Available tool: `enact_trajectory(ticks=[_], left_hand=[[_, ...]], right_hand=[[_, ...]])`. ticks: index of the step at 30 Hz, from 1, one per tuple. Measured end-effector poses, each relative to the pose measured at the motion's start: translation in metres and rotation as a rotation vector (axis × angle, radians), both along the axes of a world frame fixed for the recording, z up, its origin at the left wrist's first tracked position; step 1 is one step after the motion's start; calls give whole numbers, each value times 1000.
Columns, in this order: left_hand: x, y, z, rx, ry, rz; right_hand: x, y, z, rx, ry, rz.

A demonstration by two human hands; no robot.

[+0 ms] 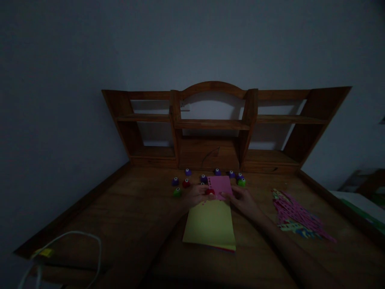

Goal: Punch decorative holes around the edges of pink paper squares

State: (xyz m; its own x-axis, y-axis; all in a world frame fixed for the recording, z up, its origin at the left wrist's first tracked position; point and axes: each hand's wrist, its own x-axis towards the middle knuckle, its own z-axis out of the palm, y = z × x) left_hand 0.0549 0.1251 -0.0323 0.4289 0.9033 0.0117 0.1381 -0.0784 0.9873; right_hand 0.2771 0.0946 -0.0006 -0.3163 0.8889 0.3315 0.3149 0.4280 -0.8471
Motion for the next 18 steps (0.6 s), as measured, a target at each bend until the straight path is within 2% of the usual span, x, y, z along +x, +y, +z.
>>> enact_trajectory(ticks=[6, 11, 18], left_hand=[[2, 0, -2, -43, -43, 16], [4, 1, 2, -32, -134, 84], [-9, 9, 7, -35, -501, 348]], right_hand=[[4, 4, -5, 62, -46, -90], [6, 5, -4, -3, 11, -101], [10, 6, -3, -6, 74, -122]])
